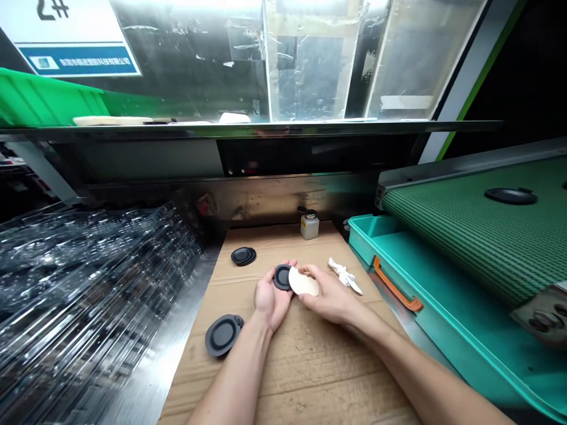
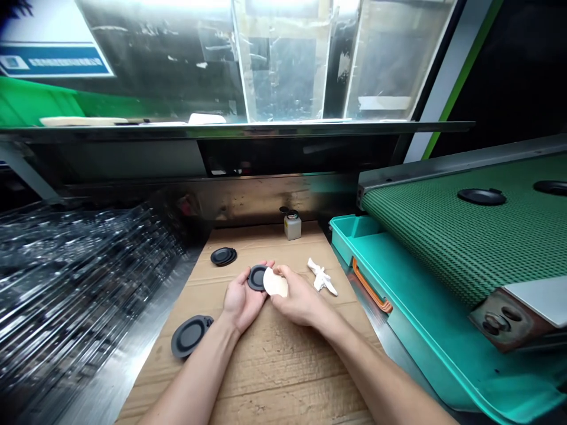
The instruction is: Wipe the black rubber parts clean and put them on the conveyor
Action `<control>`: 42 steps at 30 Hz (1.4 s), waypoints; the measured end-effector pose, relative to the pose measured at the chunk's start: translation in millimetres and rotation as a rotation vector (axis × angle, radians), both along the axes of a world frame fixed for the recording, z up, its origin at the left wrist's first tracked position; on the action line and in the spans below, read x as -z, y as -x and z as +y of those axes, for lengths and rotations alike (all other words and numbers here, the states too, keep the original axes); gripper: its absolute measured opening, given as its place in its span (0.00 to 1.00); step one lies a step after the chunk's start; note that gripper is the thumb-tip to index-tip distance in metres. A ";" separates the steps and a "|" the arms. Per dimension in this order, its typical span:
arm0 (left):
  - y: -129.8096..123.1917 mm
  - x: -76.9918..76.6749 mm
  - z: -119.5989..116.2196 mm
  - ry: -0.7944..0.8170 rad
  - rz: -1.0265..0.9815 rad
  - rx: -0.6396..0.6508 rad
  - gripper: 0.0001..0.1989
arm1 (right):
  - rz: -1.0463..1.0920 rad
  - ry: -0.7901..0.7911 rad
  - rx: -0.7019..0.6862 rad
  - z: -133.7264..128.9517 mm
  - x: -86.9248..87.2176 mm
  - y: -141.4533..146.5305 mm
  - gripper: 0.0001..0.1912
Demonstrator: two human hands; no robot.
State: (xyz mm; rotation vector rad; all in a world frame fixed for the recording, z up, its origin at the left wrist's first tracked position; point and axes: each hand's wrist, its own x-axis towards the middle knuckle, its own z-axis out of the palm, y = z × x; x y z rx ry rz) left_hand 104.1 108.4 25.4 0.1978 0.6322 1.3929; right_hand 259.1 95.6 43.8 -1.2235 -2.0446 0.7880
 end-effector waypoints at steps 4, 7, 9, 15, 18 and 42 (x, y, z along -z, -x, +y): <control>-7.5 0.5 -2.7 -0.039 0.027 0.026 0.13 | 0.151 0.041 0.027 5.8 5.2 5.8 0.14; -11.4 2.3 -5.5 -0.096 0.063 0.063 0.13 | 0.270 0.036 0.019 10.0 12.3 10.8 0.12; -11.8 3.9 -7.0 -0.122 0.099 0.071 0.12 | 0.297 0.071 -0.001 11.0 13.9 11.6 0.12; -8.3 4.5 -9.5 -0.085 0.136 0.086 0.13 | 0.051 0.084 -0.089 10.5 0.3 -1.6 0.11; -8.1 4.0 -8.7 -0.095 0.106 0.091 0.14 | -0.052 -0.150 0.123 9.7 -2.0 -1.9 0.12; -8.1 9.1 -4.2 -0.094 0.138 0.083 0.15 | -0.222 -0.232 0.191 10.5 1.3 6.0 0.14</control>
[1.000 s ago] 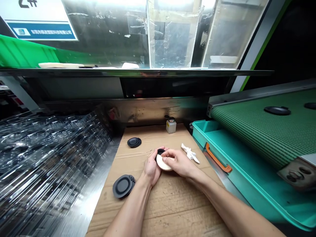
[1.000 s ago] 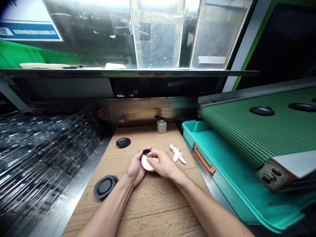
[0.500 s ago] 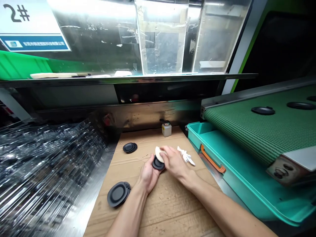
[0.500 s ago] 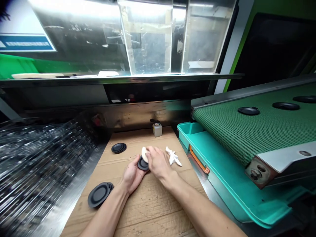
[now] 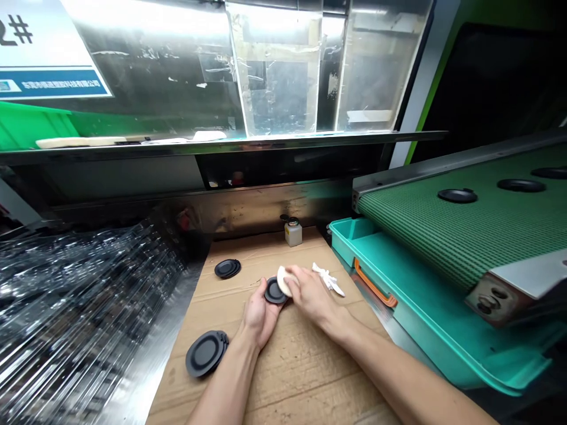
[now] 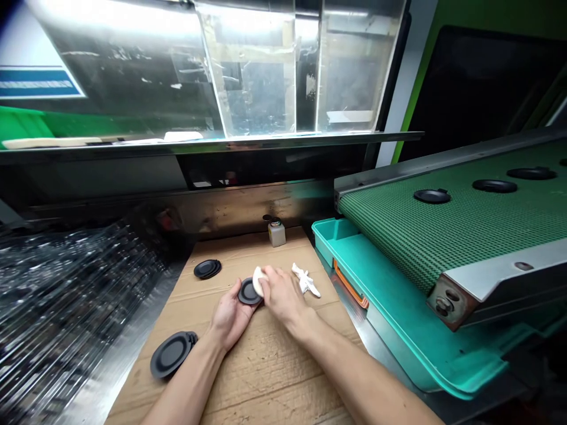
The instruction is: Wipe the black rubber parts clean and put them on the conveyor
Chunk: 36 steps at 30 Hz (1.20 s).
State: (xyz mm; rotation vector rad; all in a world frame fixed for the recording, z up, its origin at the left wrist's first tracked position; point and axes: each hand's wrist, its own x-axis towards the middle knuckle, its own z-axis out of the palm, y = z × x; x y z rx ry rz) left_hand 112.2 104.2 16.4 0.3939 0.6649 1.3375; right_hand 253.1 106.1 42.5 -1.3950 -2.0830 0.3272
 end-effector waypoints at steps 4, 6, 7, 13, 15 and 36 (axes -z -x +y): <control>3.2 1.2 0.8 0.019 -0.086 -0.013 0.17 | -0.166 0.072 0.099 -3.7 2.8 8.3 0.19; 1.8 0.6 -0.8 0.010 -0.098 -0.008 0.16 | -0.217 0.087 0.214 -5.8 3.9 15.5 0.20; 0.8 0.3 -1.7 0.015 -0.099 -0.005 0.16 | -0.229 0.089 0.229 -7.6 4.3 19.6 0.21; -1.8 -0.6 -3.2 -0.036 -0.109 0.023 0.16 | -0.261 0.132 0.228 -16.8 1.0 34.2 0.20; -1.3 -0.9 -2.9 -0.028 -0.100 0.016 0.16 | -0.267 0.133 0.228 -15.3 -0.4 32.8 0.20; -3.1 -0.9 -2.2 -0.003 -0.019 0.001 0.14 | 0.448 0.279 -0.221 13.0 8.0 -11.1 0.14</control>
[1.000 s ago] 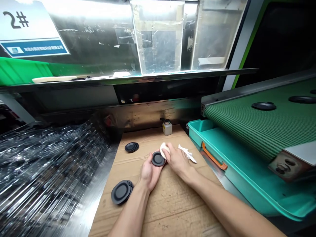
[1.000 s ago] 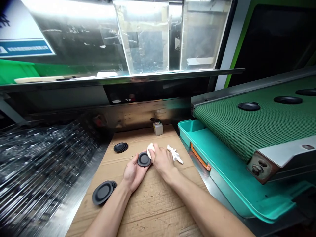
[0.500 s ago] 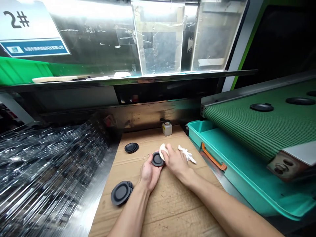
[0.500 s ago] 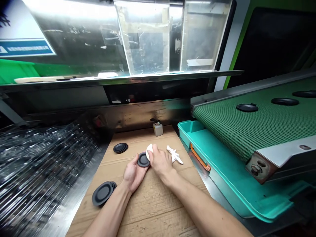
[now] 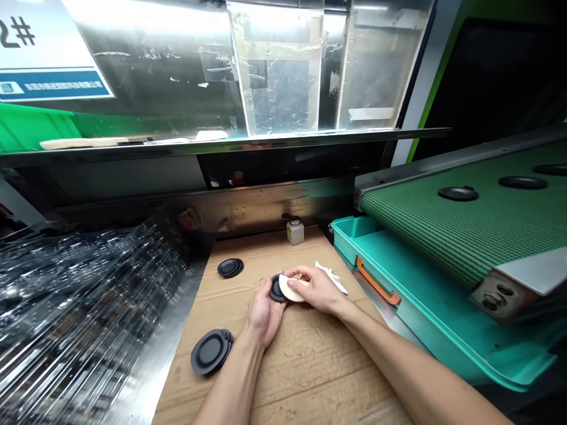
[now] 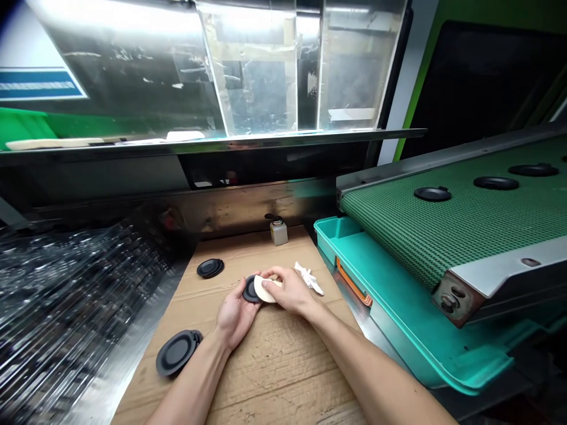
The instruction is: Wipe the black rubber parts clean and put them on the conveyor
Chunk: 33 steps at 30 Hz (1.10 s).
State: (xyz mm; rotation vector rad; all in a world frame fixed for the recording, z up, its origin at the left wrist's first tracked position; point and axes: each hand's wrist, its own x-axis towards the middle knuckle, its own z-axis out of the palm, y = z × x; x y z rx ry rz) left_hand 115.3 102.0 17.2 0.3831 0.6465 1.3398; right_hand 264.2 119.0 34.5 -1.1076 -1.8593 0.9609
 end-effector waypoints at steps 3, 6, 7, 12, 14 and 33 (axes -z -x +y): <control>-2.6 -0.5 -2.6 -0.031 0.040 0.011 0.12 | -0.025 -0.066 -0.037 -3.2 -3.9 1.9 0.11; -2.7 -1.7 -3.6 -0.021 0.043 0.014 0.12 | -0.155 -0.052 -0.110 -5.4 -11.5 -4.2 0.10; -2.5 -2.2 -3.6 -0.014 0.043 0.016 0.12 | -0.203 -0.054 -0.100 -5.6 -13.9 -7.1 0.10; -2.5 -3.2 -3.0 -0.006 0.061 -0.015 0.10 | -0.325 -0.163 0.059 -5.9 -19.9 -12.6 0.12; -3.0 -2.4 -3.3 -0.011 0.060 -0.013 0.10 | -0.364 -0.172 0.012 -6.1 -20.3 -10.6 0.12; -8.6 -2.4 -5.8 -0.056 0.114 -0.065 0.12 | -0.140 -0.013 0.090 -6.0 -10.3 1.4 0.11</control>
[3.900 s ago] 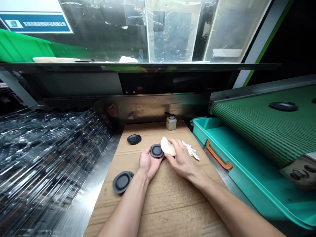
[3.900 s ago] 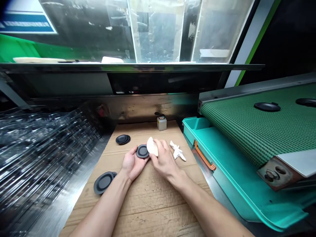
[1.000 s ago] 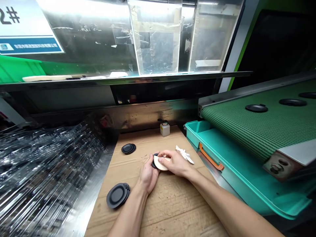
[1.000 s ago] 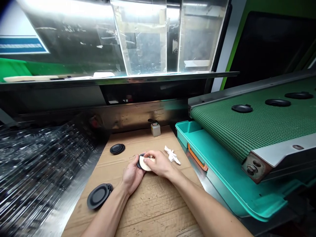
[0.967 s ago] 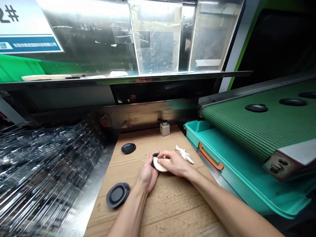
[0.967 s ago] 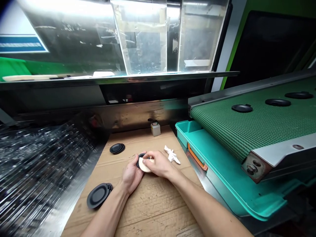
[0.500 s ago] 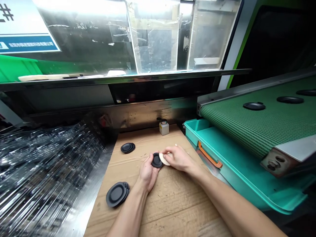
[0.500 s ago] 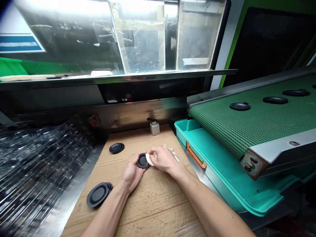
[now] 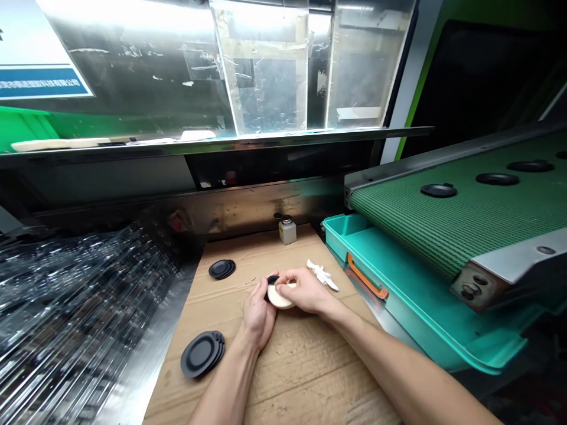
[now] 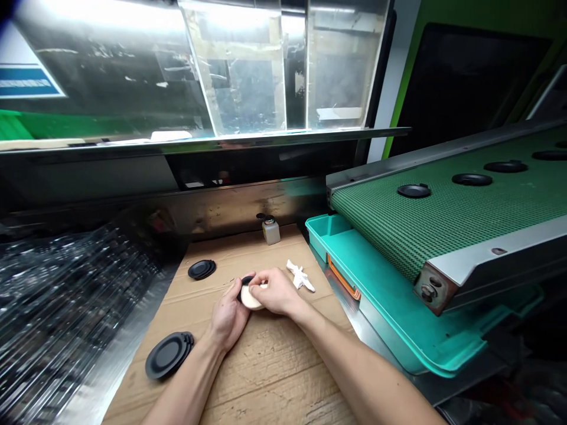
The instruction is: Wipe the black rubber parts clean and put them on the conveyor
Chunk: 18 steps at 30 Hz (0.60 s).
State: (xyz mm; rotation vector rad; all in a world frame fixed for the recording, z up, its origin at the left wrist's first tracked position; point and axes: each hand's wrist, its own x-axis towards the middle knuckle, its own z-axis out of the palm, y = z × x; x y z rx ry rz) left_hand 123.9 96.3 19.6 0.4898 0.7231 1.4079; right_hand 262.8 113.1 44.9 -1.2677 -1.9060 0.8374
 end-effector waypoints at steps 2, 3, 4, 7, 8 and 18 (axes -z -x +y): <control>1.1 1.4 1.8 0.006 -0.011 -0.017 0.12 | -0.056 -0.059 0.145 1.4 3.1 0.0 0.11; 1.7 2.2 2.6 0.012 -0.017 -0.026 0.12 | -0.099 -0.046 0.173 1.6 4.0 -0.5 0.10; 2.2 2.9 3.1 0.015 -0.019 -0.032 0.11 | -0.121 0.000 0.145 1.6 4.5 -1.1 0.10; 2.8 4.3 3.4 0.005 -0.023 -0.025 0.11 | -0.034 0.152 0.018 0.9 4.4 -1.6 0.09; 2.8 4.5 3.3 -0.002 -0.028 -0.018 0.11 | 0.001 0.153 0.044 0.8 4.2 -1.1 0.09; 0.7 4.3 2.5 -0.063 -0.010 -0.009 0.11 | 0.335 0.153 0.076 5.8 11.3 14.9 0.09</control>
